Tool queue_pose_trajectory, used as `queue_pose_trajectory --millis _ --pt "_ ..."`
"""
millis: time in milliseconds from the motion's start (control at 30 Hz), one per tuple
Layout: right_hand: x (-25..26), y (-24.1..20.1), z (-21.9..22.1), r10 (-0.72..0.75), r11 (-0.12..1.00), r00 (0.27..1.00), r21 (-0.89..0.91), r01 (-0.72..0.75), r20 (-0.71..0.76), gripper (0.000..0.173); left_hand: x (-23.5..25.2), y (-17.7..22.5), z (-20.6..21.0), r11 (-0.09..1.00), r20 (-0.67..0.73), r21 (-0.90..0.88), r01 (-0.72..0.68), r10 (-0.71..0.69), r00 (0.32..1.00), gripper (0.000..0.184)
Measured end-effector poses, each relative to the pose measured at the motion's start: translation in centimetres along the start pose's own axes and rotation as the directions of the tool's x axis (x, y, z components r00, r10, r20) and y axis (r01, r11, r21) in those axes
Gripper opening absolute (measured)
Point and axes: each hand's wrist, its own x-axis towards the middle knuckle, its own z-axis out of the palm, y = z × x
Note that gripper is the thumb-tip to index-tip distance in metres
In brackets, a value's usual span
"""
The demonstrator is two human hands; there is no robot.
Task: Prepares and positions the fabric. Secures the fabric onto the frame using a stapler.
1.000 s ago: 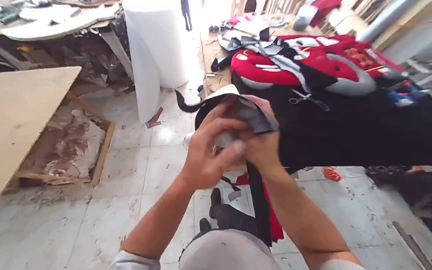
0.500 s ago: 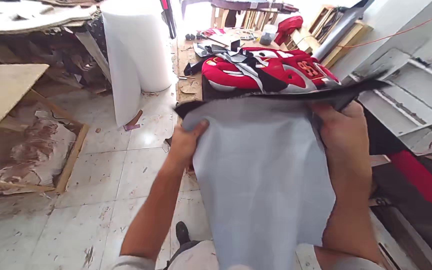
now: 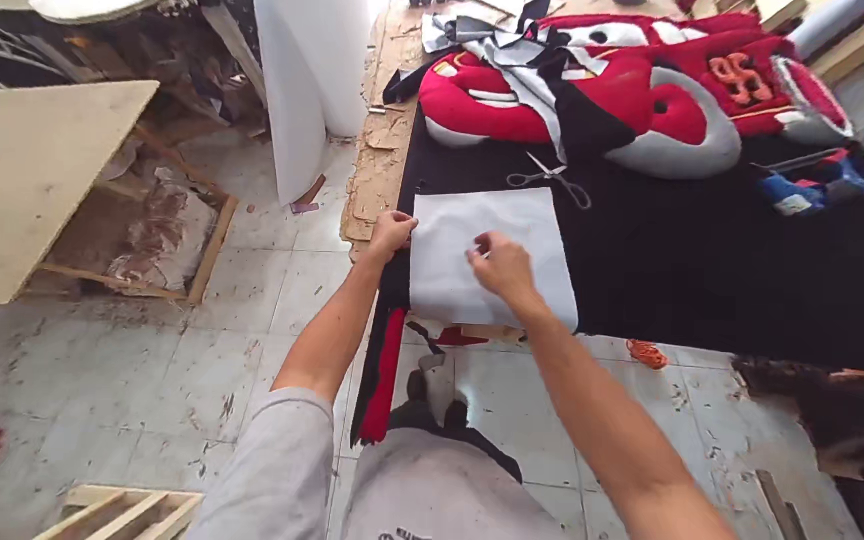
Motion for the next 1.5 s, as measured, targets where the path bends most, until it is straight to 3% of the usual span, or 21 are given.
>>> queue_pose_trajectory --millis 100,200,367,433,500,567,633,733,800,933,1067,1167,1233,1300,1367,1433,1500 --pt "1.1 -2.6 5.2 0.017 0.988 0.988 0.146 -0.04 0.156 0.042 -1.2 -1.2 0.1 0.986 -0.071 0.153 -0.061 0.073 0.995 0.033" --pt "2.7 -3.2 6.9 0.094 0.945 0.977 0.291 -0.149 0.194 0.043 -2.8 -1.1 0.5 0.968 -0.124 0.203 -0.145 0.173 0.977 0.024" --pt "4.6 -3.4 5.2 0.244 0.667 0.927 0.645 -0.373 0.283 0.051 -6.3 -0.7 3.6 0.872 -0.119 0.109 -0.478 0.488 0.865 0.036" --pt "4.7 -3.2 4.4 0.266 0.584 0.935 0.733 -0.349 0.233 0.042 -7.9 -0.4 5.5 0.78 -0.075 0.103 -0.617 0.625 0.777 0.029" --pt "4.2 -1.8 3.2 0.283 0.541 0.955 0.806 -0.239 0.094 0.023 -9.5 0.1 7.1 0.677 -0.015 0.072 -0.733 0.735 0.678 0.022" --pt "2.3 0.9 0.3 0.285 0.523 0.958 0.838 -0.157 0.001 0.023 -10.9 0.9 7.6 0.648 -0.012 0.071 -0.758 0.76 0.649 0.025" --pt "-0.4 4.7 -4.8 0.297 0.544 0.953 0.83 -0.12 -0.057 0.026 -11.3 1.5 7.0 0.71 -0.084 0.269 -0.651 0.691 0.718 0.033" --pt "-3.7 12.7 -14.5 0.38 0.688 0.914 0.703 -0.178 -0.141 0.035 -9.4 1.4 5.8 0.728 -0.197 0.628 -0.277 0.492 0.848 0.048" --pt "-4.7 19.6 -20.2 0.434 0.759 0.891 0.587 -0.282 -0.133 0.036 -8.2 1.2 5.9 0.701 -0.254 0.711 -0.055 0.328 0.91 0.06" --pt "-4.9 31.6 -28.4 0.612 0.742 0.787 0.405 -0.535 -0.082 0.034 -6.3 2.3 8.4 0.699 -0.327 0.712 0.069 0.243 0.913 0.073" --pt "-4.2 39.7 -31.6 0.721 0.689 0.683 0.228 -0.688 -0.117 0.05 -4.6 3.7 9.3 0.836 -0.384 0.526 0.156 0.07 0.921 0.077" --pt "-4.5 43.5 -32.1 0.611 0.754 0.743 -0.087 -0.652 -0.271 0.058 -3.3 3.7 7.2 0.92 -0.332 0.35 0.178 -0.056 0.942 0.072" --pt "-3.5 40.6 -31.7 0.509 0.76 0.797 -0.265 -0.594 -0.326 0.074 -3.5 3.2 5.3 0.933 -0.356 0.339 0.12 0.009 0.935 0.076" --pt "-1.9 33.5 -27.5 0.315 0.844 0.89 -0.332 -0.421 -0.328 0.071 -4.7 3.5 4.1 0.87 -0.386 0.49 0.051 0.164 0.908 0.074" --pt "-0.6 23.4 -19.6 0.024 0.947 0.979 -0.31 -0.088 -0.204 0.057 -6.0 4.5 4.5 0.741 -0.287 0.67 -0.037 0.304 0.908 0.059" --pt "1.2 13.4 -9.1 -0.246 0.959 0.966 -0.167 0.231 -0.077 0.052 -6.5 3.5 5.5 0.606 -0.137 0.782 -0.144 0.393 0.909 0.045" --pt "3.2 5.5 0.8 -0.391 0.92 0.92 -0.008 0.391 0.019 0.052 -6.0 -0.1 6.1 0.535 -0.032 0.817 -0.214 0.414 0.91 0.046"
